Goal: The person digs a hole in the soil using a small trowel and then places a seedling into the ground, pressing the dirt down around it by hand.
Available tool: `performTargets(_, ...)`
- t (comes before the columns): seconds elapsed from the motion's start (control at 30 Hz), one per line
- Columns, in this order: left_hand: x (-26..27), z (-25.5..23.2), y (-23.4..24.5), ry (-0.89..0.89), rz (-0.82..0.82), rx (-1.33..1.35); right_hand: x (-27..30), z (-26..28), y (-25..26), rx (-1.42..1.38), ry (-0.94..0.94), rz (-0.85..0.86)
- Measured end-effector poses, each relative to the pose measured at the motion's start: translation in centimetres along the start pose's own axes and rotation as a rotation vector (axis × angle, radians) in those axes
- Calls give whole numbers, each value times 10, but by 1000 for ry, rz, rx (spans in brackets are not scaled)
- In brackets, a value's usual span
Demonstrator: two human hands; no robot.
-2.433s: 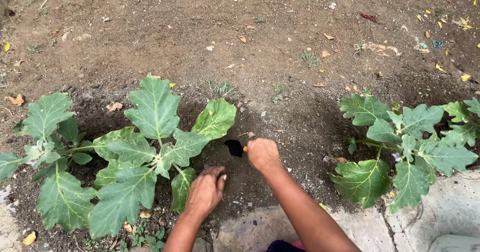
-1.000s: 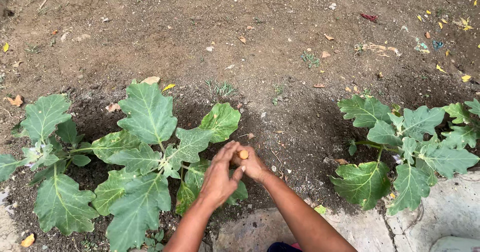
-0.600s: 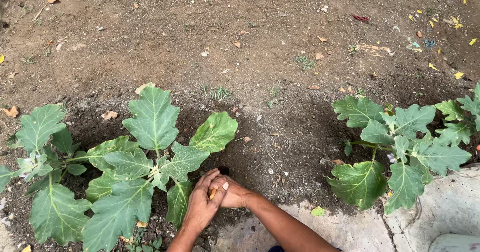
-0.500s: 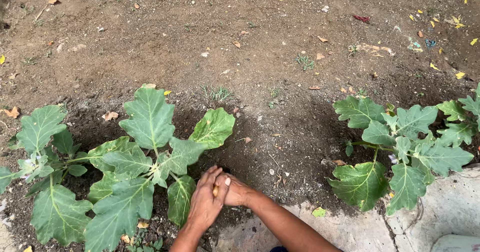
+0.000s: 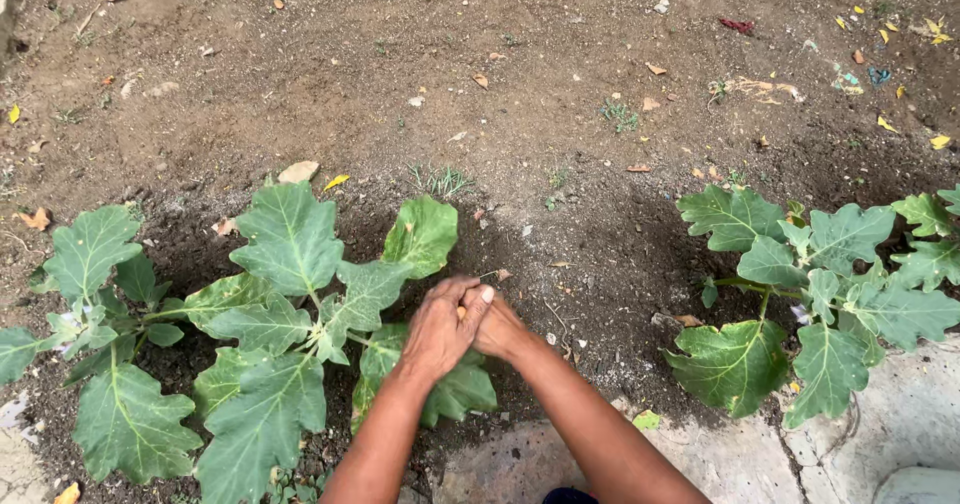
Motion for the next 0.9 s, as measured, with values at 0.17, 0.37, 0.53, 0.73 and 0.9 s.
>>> performTargets(0.17, 18, 7, -24, 51, 74, -157, 25, -31, -36, -45, -39, -52)
performTargets(0.37, 27, -6, -24, -7, 143, -272, 47, -15, -27, -89, -42, -143)
performTargets(0.53, 21, -14, -17, 37, 172, -245, 44, 8, -11, -209, -230, 36)
performTargets(0.73, -6, -30, 3, -208, 54, -80, 10, 4, 10, -215, -258, -34)
performTargets(0.9, 4, -2, -23, -130, 166, -171, 21, -19, -27, -154, -244, -88)
Point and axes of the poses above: each hand's wrist, its own x-axis away from the middle knuckle, its own y-axis out of the back of the hand, z = x × y, the point moved 7 cm from there along -x, towards the middle knuckle, and after that the axes turned 8 degrees about -z, right-handed, at the moved point
